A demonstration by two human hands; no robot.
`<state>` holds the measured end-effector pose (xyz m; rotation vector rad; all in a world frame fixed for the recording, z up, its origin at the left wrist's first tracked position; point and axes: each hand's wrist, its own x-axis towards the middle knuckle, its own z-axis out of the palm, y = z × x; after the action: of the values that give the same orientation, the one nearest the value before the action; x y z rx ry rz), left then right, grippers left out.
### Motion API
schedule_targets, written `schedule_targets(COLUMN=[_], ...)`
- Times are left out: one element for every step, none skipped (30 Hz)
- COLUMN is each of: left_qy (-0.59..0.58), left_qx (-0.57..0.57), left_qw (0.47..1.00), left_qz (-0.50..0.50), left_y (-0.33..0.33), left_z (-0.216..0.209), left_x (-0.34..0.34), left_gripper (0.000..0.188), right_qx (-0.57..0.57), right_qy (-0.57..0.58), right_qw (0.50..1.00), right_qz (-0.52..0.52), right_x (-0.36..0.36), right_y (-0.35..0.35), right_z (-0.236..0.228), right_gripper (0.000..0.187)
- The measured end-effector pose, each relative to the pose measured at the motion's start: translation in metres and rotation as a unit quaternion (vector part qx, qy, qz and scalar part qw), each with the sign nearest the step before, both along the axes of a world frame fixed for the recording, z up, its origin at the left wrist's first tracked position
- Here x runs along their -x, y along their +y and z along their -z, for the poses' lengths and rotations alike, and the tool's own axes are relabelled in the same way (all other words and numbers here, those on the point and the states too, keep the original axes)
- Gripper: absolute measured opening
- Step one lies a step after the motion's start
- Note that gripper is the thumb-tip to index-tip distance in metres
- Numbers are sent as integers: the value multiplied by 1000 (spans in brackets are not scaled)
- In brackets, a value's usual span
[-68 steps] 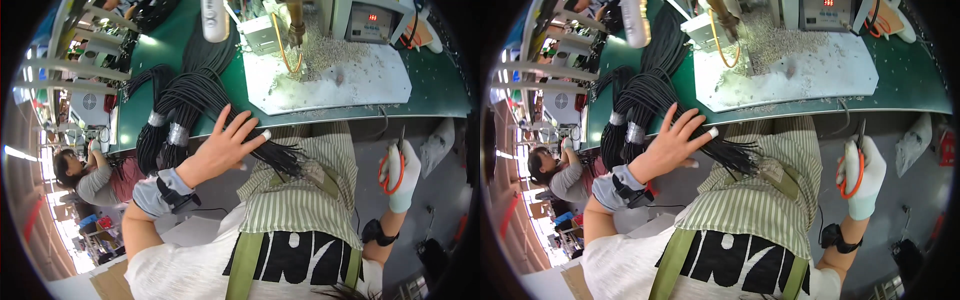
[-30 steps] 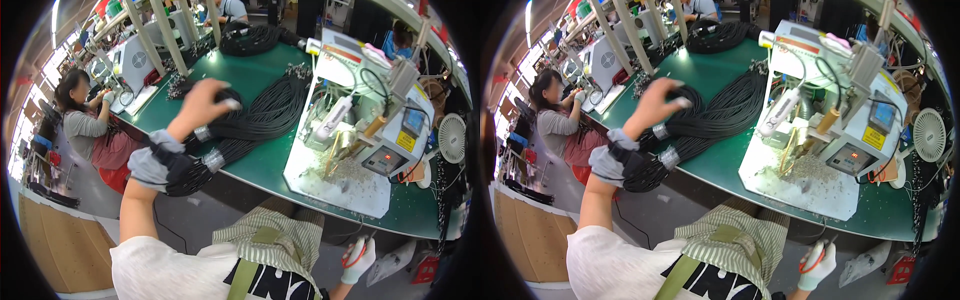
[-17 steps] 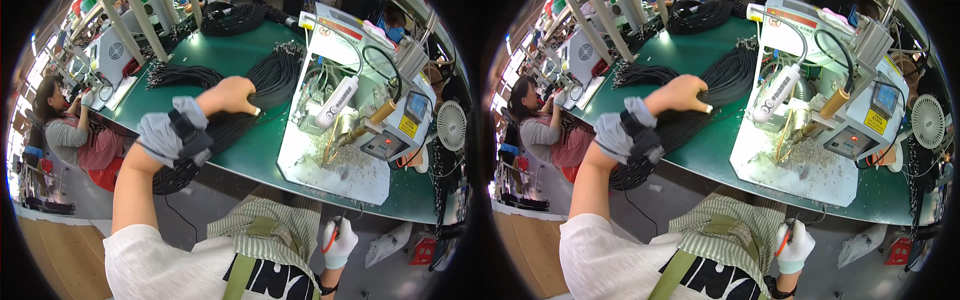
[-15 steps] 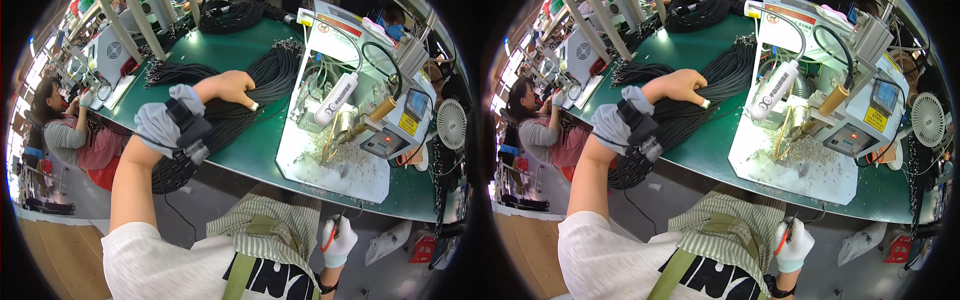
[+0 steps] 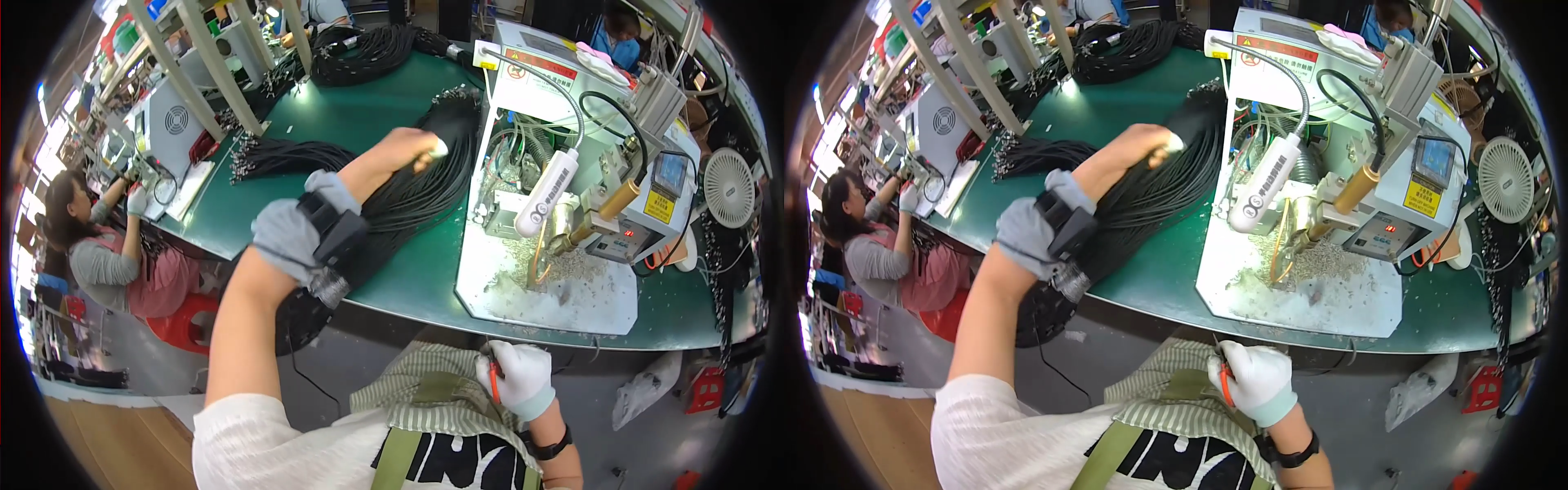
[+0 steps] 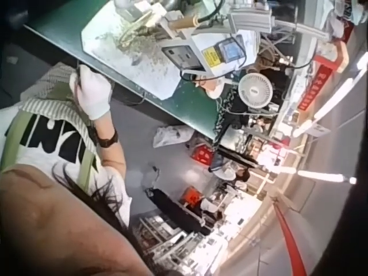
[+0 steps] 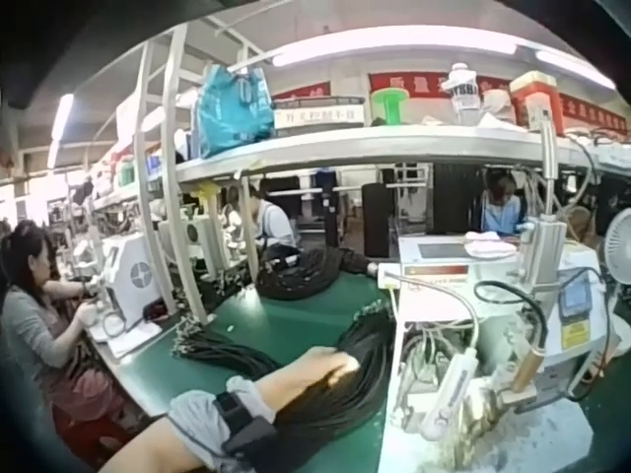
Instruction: Processing electrical wires using a crimping machine and manual snips at an assembly station.
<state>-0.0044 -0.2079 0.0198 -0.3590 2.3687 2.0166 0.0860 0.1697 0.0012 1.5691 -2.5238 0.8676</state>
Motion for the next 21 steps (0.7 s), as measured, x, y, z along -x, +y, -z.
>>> schedule_targets(left_qy=[67,62,52,41,32,28,7,-15,-38,-44,-36,-27,-16,-21,14,49,84,80,72,66,60], left_qx=[-122,-119,-182,-244,-305,-302,-308,-314,-318,-315,-243,-170,-96,-94,-94,-94,-94,-93,-71,-49,-27], left_qw=[988,989,979,964,943,946,949,949,947,947,969,985,995,995,994,988,978,980,981,982,982], left_qz=[-64,-58,-81,-103,-126,-117,-70,-22,27,34,20,7,-6,0,-55,-111,-164,-158,-163,-170,-176], left_y=[-4,4,14,25,30,27,17,7,-3,-5,-6,-7,-7,-7,-4,0,3,6,11,15,17], left_z=[-2,-7,-12,-18,-22,-15,-4,7,16,13,10,7,4,2,-1,-3,-5,-7,-9,-11,-11], left_x=[-4,-9,-11,-12,-11,-7,-8,-8,-6,-4,-3,-1,1,1,1,0,-1,-1,0,0,1], left_gripper=[18,18,19,21,23,23,22,23,25,25,25,26,26,26,24,23,22,22,20,19,19], right_qx=[7,10,14,18,21,26,34,42,48,43,39,34,36,39,40,41,42,78,115,152,153], right_qy=[-3,6,15,23,22,22,23,24,23,21,18,16,12,15,17,18,15,-8,-29,-49,-51], right_qw=[1000,1000,999,999,999,998,996,994,994,994,994,994,995,996,997,997,998,996,993,987,987], right_qz=[9,-10,-26,-41,-33,-51,-76,-100,-95,-96,-97,-99,-92,-80,-70,-61,-54,-39,-24,-12,-7], right_x=[0,2,4,4,4,3,2,1,0,0,0,0,-1,-2,-1,1,2,4,7,11,14], right_y=[-9,-18,-28,-36,-42,-49,-58,-64,-69,-71,-73,-76,-79,-82,-84,-86,-90,-94,-98,-103,-106], right_z=[0,-1,-3,-3,-2,0,2,3,2,2,0,-1,-2,-3,-4,-4,-4,-5,-6,-8,-11], right_gripper=[13,14,15,16,16,16,17,17,17,17,17,18,18,17,17,16,16,16,15,14,14])
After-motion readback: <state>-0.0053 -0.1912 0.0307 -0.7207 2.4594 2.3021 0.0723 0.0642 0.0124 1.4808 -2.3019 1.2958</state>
